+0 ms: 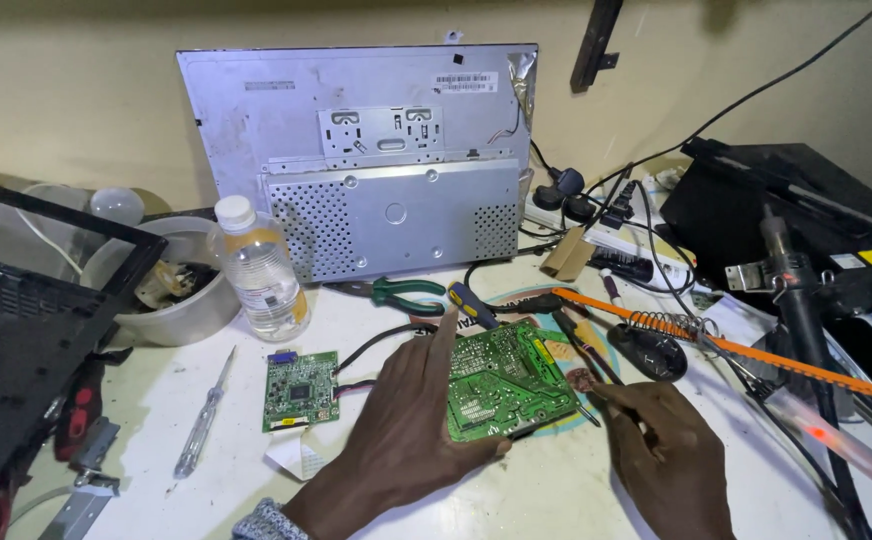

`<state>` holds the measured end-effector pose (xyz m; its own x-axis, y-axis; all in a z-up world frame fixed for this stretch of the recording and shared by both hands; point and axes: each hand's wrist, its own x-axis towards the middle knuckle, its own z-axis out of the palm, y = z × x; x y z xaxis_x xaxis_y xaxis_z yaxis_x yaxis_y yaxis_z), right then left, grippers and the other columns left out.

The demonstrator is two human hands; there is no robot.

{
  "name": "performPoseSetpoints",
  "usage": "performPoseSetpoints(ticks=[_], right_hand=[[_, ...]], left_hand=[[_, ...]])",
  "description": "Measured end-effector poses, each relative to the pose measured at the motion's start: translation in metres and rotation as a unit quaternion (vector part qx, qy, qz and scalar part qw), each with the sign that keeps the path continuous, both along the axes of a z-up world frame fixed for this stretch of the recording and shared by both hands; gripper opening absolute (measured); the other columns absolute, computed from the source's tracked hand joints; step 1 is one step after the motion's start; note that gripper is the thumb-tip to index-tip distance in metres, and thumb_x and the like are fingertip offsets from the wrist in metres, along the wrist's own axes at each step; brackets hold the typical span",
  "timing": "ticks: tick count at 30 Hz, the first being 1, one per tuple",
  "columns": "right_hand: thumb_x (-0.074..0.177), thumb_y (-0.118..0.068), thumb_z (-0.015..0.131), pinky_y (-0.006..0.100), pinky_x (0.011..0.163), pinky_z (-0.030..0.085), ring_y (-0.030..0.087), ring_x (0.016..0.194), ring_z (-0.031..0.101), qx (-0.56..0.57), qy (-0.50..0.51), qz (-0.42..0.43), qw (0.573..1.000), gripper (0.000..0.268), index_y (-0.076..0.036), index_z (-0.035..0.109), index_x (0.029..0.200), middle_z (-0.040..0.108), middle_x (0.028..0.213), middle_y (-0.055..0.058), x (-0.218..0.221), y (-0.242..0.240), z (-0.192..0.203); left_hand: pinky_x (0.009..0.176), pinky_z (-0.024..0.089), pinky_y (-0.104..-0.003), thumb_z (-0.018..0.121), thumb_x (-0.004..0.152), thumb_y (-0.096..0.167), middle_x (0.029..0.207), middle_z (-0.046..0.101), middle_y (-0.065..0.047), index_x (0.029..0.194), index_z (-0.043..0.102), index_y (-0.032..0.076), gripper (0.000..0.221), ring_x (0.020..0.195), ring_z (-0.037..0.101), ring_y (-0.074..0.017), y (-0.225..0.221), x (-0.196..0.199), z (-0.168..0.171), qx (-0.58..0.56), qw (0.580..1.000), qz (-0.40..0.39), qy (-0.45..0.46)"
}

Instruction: Soldering components on a circuit board and applying liquid from a bottle during a repair process.

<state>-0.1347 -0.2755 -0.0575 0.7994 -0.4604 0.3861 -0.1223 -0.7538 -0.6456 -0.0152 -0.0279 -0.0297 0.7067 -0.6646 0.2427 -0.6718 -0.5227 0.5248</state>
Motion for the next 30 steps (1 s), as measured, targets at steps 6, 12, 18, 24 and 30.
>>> performPoseSetpoints(ticks=[6,12,18,24,30], right_hand=[[0.091,-0.016,0.063,0.032,0.061,0.054,0.015,0.087,0.070,0.019,0.014,-0.023,0.999,0.027,-0.020,0.086,0.106,0.074,0.104,-0.001,-0.001,0.004,0.000],[0.089,-0.013,0.069,0.030,0.075,0.057,0.013,0.099,0.070,0.050,0.022,-0.039,0.998,0.023,-0.019,0.088,0.099,0.072,0.116,-0.002,-0.003,0.008,0.002],[0.090,-0.018,0.068,0.036,0.082,0.065,0.019,0.102,0.072,0.046,0.054,-0.037,0.997,0.022,-0.020,0.087,0.102,0.072,0.122,0.000,-0.005,0.006,0.000],[0.088,-0.014,0.071,0.031,0.073,0.062,0.017,0.095,0.072,0.057,0.015,-0.044,0.997,0.021,-0.012,0.086,0.103,0.074,0.117,0.005,-0.007,0.016,0.006],[0.090,-0.013,0.069,0.034,0.069,0.060,0.021,0.090,0.072,0.077,0.018,-0.052,0.996,0.022,-0.008,0.085,0.105,0.073,0.114,0.008,-0.008,0.016,0.007]], left_hand=[[0.106,0.035,-0.050,0.085,0.068,0.063,0.136,0.048,-0.023,0.167,-0.002,0.011,0.142,0.125,0.043,-0.0417,0.006,-0.003,0.015,0.009,0.998,0.035,0.048],[0.111,0.043,-0.049,0.073,0.054,0.073,0.150,0.059,-0.005,0.160,0.028,0.024,0.125,0.138,0.054,-0.0260,0.021,-0.010,0.056,-0.136,0.955,0.104,0.241],[0.091,0.058,-0.053,0.052,0.087,0.049,0.126,0.070,-0.027,0.143,0.057,-0.002,0.076,0.109,0.070,-0.0405,0.031,0.017,0.039,-0.478,0.695,-0.034,0.536],[0.093,0.050,-0.071,0.047,0.093,0.054,0.139,0.059,-0.036,0.153,0.045,-0.004,0.083,0.113,0.061,-0.0576,0.038,0.028,0.025,-0.570,0.521,-0.077,0.630],[0.095,0.048,-0.069,0.050,0.093,0.054,0.145,0.056,-0.033,0.155,0.045,0.002,0.081,0.118,0.058,-0.0550,0.039,0.032,0.020,-0.565,0.492,-0.087,0.657]])
